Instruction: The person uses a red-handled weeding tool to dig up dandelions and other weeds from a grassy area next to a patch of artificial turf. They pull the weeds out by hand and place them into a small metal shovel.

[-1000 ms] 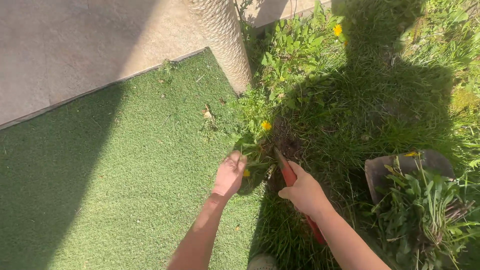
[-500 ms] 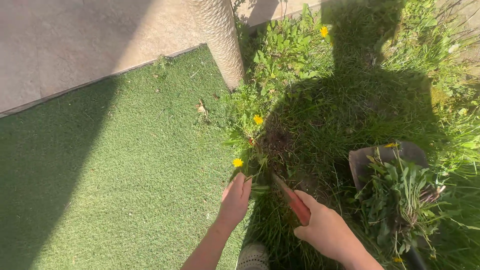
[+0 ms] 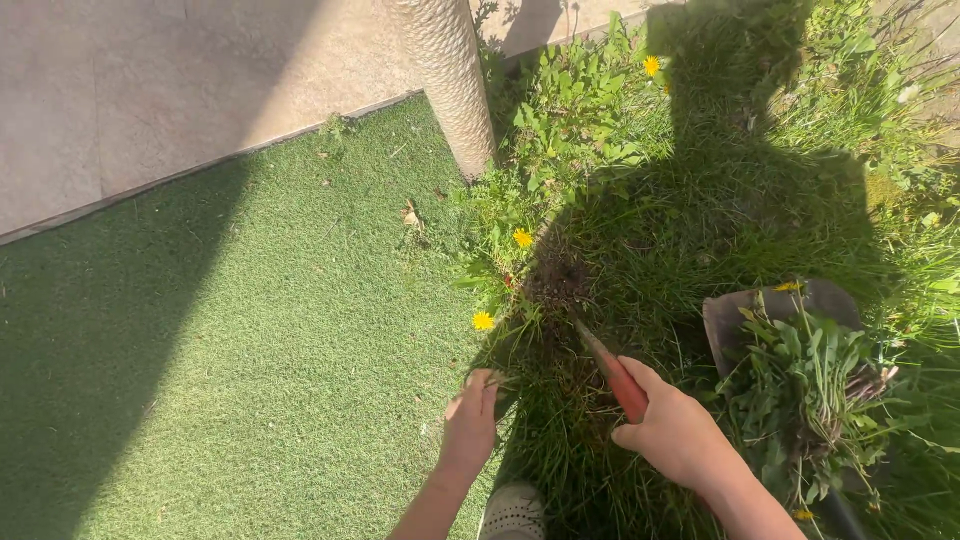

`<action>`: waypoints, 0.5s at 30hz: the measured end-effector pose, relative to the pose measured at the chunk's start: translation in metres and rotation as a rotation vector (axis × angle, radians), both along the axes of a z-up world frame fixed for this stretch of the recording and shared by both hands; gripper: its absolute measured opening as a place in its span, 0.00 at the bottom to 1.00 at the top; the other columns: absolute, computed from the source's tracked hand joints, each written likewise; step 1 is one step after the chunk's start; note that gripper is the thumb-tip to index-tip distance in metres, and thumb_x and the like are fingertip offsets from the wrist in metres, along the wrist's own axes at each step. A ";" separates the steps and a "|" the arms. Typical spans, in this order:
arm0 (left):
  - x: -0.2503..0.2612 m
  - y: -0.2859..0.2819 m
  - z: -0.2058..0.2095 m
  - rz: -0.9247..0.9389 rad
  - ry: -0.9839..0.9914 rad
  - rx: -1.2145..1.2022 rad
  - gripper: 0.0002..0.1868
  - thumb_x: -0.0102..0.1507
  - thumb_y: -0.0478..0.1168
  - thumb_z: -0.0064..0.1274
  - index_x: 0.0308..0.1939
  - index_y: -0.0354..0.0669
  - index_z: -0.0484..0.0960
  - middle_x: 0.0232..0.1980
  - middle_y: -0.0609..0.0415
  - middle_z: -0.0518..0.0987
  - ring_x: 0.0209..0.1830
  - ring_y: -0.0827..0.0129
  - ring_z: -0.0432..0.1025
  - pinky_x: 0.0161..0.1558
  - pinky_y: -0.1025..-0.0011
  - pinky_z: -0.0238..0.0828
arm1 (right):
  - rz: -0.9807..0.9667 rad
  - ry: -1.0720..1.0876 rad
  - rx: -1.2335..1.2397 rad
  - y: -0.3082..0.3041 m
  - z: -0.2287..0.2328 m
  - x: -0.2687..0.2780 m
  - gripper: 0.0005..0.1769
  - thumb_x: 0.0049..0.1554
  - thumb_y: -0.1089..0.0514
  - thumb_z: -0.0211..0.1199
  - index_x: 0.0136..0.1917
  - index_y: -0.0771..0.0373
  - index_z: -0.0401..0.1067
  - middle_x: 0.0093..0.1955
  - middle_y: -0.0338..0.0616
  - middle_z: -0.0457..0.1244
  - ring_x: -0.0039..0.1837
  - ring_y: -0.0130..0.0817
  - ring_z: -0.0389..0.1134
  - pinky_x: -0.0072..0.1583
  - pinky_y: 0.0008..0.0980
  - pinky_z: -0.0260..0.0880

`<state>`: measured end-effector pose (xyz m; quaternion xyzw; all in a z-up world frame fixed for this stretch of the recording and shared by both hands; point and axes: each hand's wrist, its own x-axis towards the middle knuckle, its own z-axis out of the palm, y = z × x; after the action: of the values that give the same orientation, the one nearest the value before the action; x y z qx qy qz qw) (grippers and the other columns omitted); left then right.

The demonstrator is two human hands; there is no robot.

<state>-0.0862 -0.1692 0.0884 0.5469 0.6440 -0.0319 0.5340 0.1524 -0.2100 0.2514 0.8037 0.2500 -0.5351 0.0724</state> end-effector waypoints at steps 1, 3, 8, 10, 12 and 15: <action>0.006 0.007 -0.006 0.004 0.001 0.001 0.16 0.75 0.51 0.30 0.60 0.59 0.72 0.38 0.57 0.77 0.22 0.76 0.65 0.22 0.83 0.68 | 0.004 0.001 0.001 -0.001 -0.002 -0.001 0.51 0.51 0.53 0.64 0.82 0.27 0.47 0.61 0.36 0.70 0.54 0.39 0.71 0.54 0.33 0.67; 0.015 0.023 -0.018 -0.086 -0.027 0.040 0.19 0.75 0.41 0.25 0.67 0.54 0.66 0.65 0.61 0.57 0.29 0.74 0.61 0.22 0.72 0.63 | 0.108 0.039 0.025 -0.002 -0.004 -0.005 0.52 0.50 0.51 0.66 0.82 0.27 0.46 0.60 0.34 0.70 0.54 0.39 0.70 0.55 0.32 0.66; -0.008 0.075 -0.037 0.384 -0.084 0.278 0.14 0.75 0.52 0.35 0.41 0.49 0.67 0.22 0.59 0.66 0.19 0.75 0.56 0.23 0.70 0.58 | -0.102 0.003 0.137 0.025 0.019 -0.014 0.50 0.51 0.53 0.66 0.81 0.26 0.51 0.60 0.36 0.70 0.49 0.40 0.70 0.53 0.33 0.67; -0.026 0.091 -0.064 0.348 0.005 0.378 0.17 0.74 0.55 0.35 0.46 0.49 0.69 0.24 0.58 0.69 0.21 0.75 0.60 0.27 0.72 0.67 | -0.139 -0.024 0.159 0.036 0.008 -0.017 0.51 0.52 0.53 0.64 0.83 0.27 0.48 0.63 0.39 0.67 0.46 0.43 0.69 0.52 0.37 0.68; -0.024 0.103 -0.066 0.267 0.063 0.324 0.21 0.69 0.60 0.47 0.50 0.47 0.77 0.40 0.42 0.82 0.44 0.49 0.80 0.47 0.51 0.76 | 0.061 0.023 0.315 0.044 -0.021 -0.012 0.53 0.51 0.56 0.71 0.84 0.39 0.49 0.71 0.56 0.62 0.69 0.58 0.67 0.61 0.48 0.72; -0.012 0.116 -0.089 -0.052 0.162 0.428 0.18 0.69 0.47 0.53 0.59 0.44 0.75 0.38 0.45 0.83 0.37 0.57 0.81 0.40 0.61 0.82 | 0.198 0.074 0.240 0.052 -0.032 -0.023 0.49 0.53 0.58 0.67 0.83 0.44 0.50 0.71 0.58 0.62 0.70 0.59 0.66 0.60 0.49 0.73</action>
<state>-0.0982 -0.0530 -0.0008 0.6599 0.6625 0.0480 0.3513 0.1292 -0.1578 0.2194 0.7578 0.3927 -0.5207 0.0188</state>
